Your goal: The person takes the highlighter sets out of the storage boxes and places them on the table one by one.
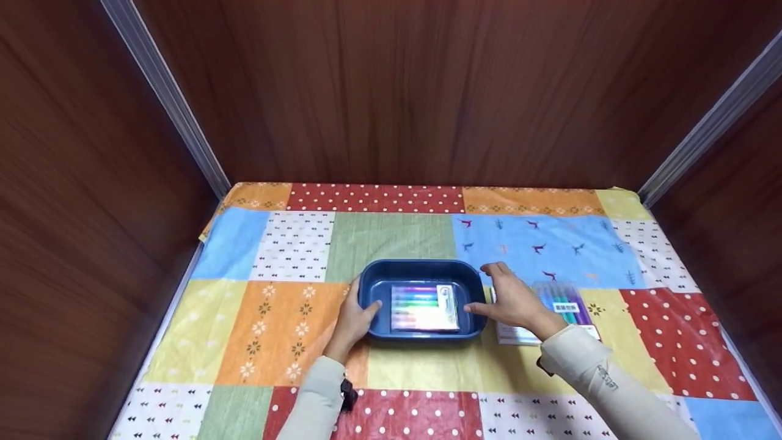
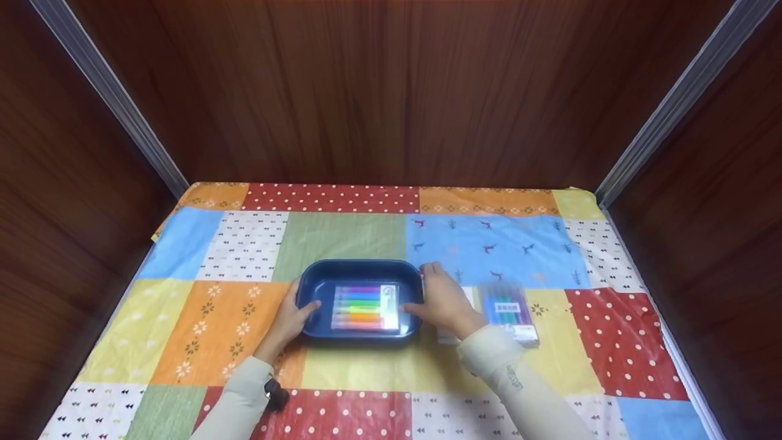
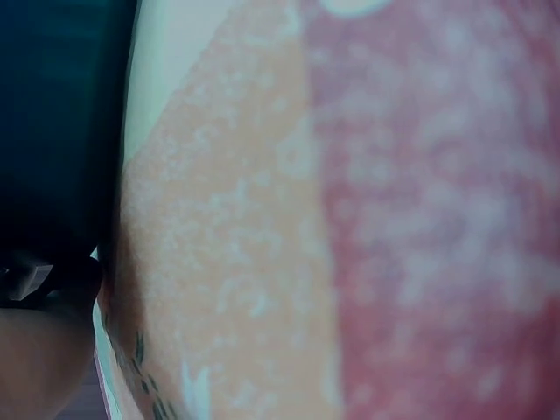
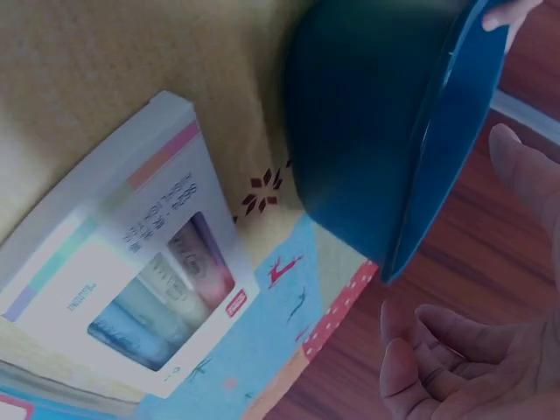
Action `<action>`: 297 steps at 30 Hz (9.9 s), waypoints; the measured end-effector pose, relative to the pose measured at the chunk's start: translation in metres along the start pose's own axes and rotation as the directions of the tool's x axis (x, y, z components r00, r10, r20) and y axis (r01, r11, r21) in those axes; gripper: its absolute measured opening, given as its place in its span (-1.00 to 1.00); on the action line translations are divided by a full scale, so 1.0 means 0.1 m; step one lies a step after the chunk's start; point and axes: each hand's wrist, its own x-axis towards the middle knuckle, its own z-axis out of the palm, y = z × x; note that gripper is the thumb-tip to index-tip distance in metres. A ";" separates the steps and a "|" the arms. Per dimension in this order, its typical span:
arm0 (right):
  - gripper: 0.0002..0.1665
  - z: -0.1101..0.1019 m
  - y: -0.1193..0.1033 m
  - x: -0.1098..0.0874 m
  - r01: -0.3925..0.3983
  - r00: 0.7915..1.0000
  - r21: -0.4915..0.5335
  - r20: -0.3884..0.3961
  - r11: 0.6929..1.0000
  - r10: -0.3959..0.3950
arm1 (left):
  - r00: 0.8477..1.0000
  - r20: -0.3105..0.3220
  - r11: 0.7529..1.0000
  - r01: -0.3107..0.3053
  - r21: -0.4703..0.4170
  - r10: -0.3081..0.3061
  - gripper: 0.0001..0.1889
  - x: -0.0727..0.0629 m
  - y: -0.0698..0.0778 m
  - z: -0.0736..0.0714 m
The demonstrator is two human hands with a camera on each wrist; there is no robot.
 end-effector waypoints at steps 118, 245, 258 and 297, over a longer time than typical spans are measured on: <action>0.18 0.26 -0.26 0.47 0.364 0.927 -0.411 0.249 0.836 -0.281 | 1.000 -0.019 1.000 0.014 0.006 -0.014 -0.27 -0.03 0.02 0.01; 0.27 -0.22 1.13 -0.70 -0.502 0.743 0.223 -0.384 0.836 0.548 | 0.999 -0.024 1.000 0.023 0.002 -0.023 -0.27 -0.02 0.00 -0.01; 0.31 -0.17 1.40 -0.87 -0.600 0.671 0.296 -0.319 0.743 0.669 | 0.999 -0.019 0.999 0.034 -0.002 -0.034 -0.28 0.00 0.01 -0.01; 0.53 -0.17 1.94 -1.27 -0.836 0.486 0.302 0.017 0.459 0.874 | 0.999 -0.011 0.999 0.033 0.014 -0.033 -0.28 0.00 0.00 0.01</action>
